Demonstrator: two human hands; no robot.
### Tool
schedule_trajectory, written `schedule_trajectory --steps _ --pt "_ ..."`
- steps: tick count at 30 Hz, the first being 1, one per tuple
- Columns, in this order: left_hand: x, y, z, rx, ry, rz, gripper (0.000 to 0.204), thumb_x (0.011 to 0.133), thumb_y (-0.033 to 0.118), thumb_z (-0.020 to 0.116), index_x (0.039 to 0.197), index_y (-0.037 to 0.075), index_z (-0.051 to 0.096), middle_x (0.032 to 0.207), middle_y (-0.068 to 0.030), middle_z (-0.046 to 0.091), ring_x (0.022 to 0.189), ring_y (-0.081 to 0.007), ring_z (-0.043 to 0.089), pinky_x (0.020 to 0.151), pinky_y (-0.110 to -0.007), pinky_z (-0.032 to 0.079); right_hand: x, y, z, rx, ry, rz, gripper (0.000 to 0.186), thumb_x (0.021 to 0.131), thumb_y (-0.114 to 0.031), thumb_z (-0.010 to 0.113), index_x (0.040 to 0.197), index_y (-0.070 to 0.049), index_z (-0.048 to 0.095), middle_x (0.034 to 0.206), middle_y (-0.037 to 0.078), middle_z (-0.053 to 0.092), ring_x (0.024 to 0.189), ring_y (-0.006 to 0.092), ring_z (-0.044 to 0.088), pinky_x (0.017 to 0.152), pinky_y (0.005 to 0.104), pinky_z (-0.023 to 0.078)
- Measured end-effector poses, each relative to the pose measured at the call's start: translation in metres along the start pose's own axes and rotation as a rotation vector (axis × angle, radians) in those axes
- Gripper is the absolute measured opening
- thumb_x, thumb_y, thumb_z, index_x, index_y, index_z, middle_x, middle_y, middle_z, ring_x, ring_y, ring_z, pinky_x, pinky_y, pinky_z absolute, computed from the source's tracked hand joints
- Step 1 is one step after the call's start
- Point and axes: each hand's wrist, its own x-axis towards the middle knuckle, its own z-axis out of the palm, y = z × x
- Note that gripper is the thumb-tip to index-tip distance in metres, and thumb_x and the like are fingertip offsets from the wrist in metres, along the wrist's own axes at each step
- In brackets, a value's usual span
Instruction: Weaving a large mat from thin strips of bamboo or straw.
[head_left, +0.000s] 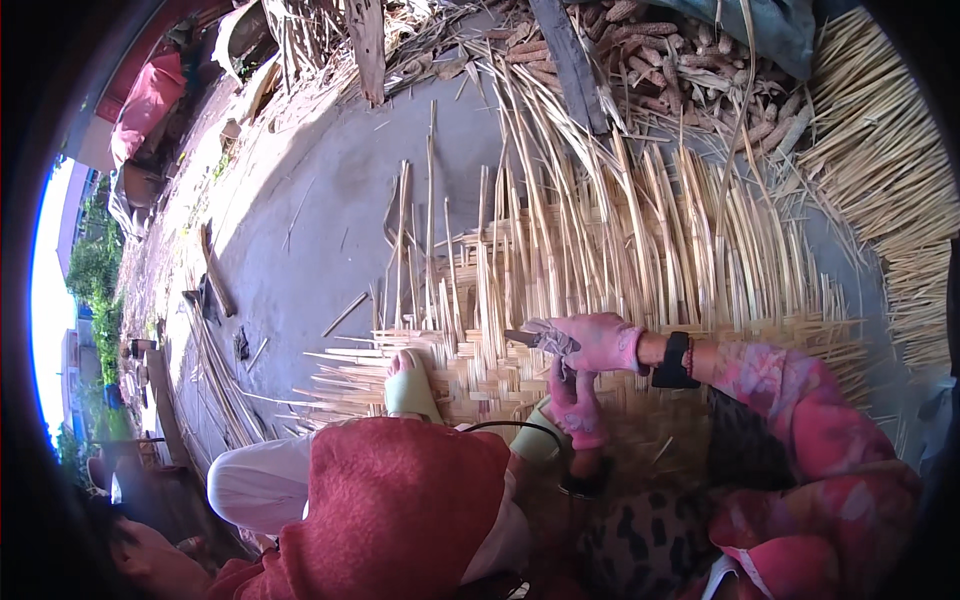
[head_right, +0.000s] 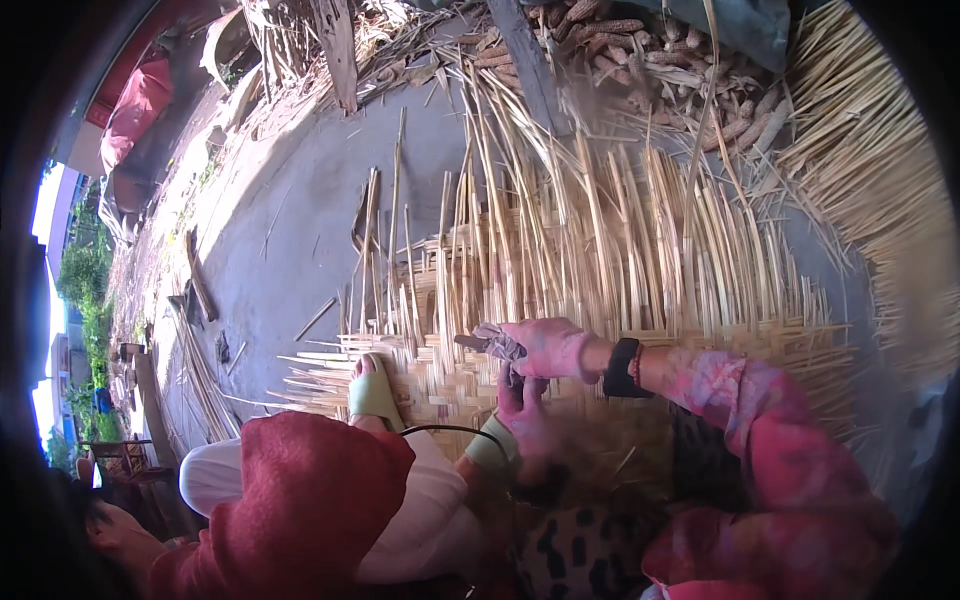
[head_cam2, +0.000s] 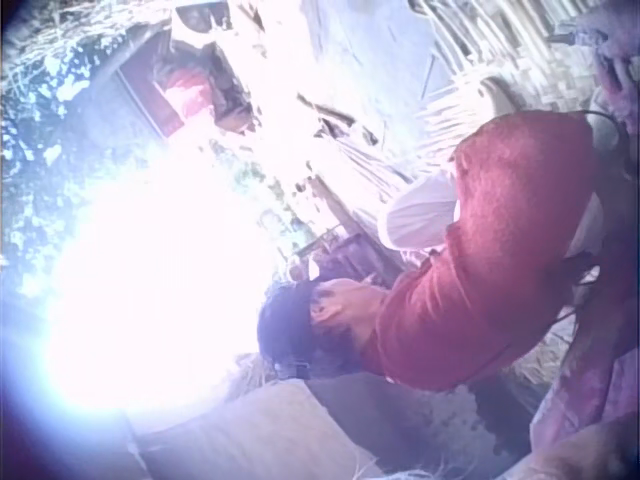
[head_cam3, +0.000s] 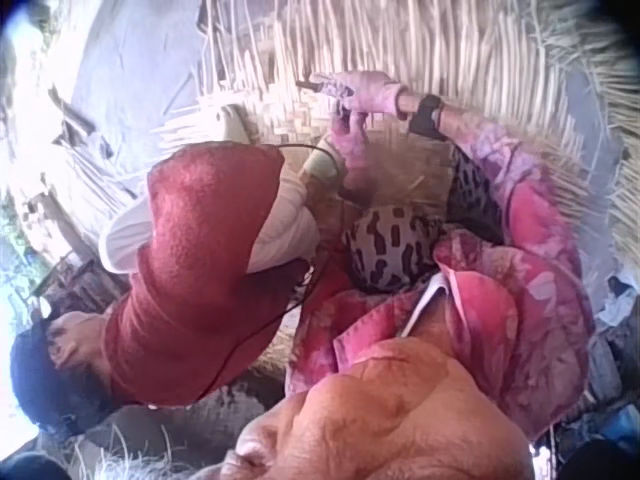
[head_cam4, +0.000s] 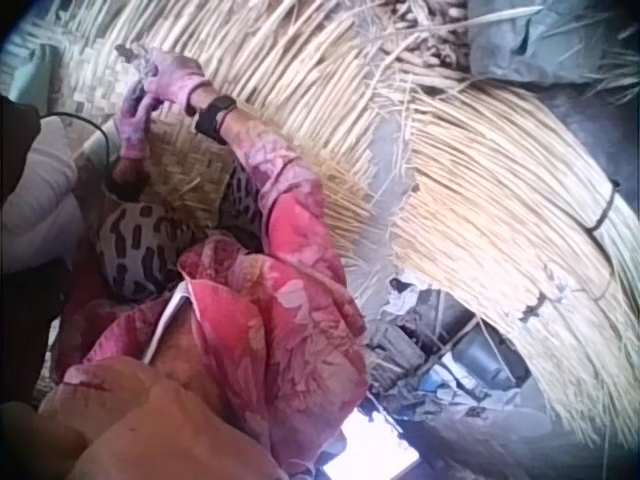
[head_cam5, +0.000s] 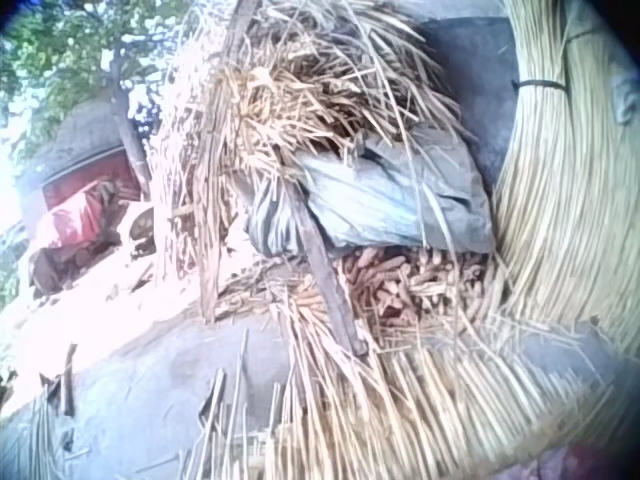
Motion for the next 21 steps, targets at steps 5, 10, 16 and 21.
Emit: schedule_trajectory --steps 5,10,16,21 --pt "-0.026 -0.019 0.017 0.294 0.018 0.094 0.050 0.085 0.005 0.055 0.130 -0.004 0.036 0.121 -0.0146 0.051 0.110 -0.0201 0.051 0.091 -0.031 0.043 0.011 0.026 0.034 -0.562 0.084 -0.092 0.041 0.065 -0.014 0.065 0.105 -0.011 0.055 0.085 0.015 0.059 0.083 0.0329 0.063 0.067 0.0435 0.050" --pt "-0.048 -0.009 0.023 0.655 0.018 0.123 0.061 0.081 0.017 0.060 0.134 -0.001 0.033 0.117 -0.0168 0.053 0.105 -0.0234 0.054 0.087 -0.032 0.043 0.012 0.032 0.023 -0.321 -0.069 0.008 0.041 0.069 -0.019 0.065 0.108 -0.012 0.057 0.093 0.015 0.060 0.082 0.0304 0.063 0.064 0.0437 0.051" --pt "-0.012 0.002 -0.029 0.787 -0.436 0.398 0.052 0.079 0.020 0.061 0.126 0.003 0.045 0.109 -0.0156 0.057 0.094 -0.0270 0.058 0.086 -0.041 0.042 0.060 -0.012 0.023 -0.045 0.313 -0.204 0.046 0.077 -0.030 0.061 0.118 -0.013 0.049 0.095 0.018 0.059 0.082 0.0353 0.061 0.071 0.0420 0.049" --pt "0.164 0.246 -0.212 -0.631 -0.661 -0.158 0.051 0.077 0.039 0.066 0.112 0.004 0.057 0.102 -0.0160 0.062 0.088 -0.0263 0.062 0.083 -0.044 0.042 0.117 -0.055 0.057 -0.054 0.244 -0.235 0.030 0.081 -0.027 0.056 0.104 -0.009 0.050 0.091 0.020 0.058 0.075 0.0357 0.063 0.062 0.0455 0.050"
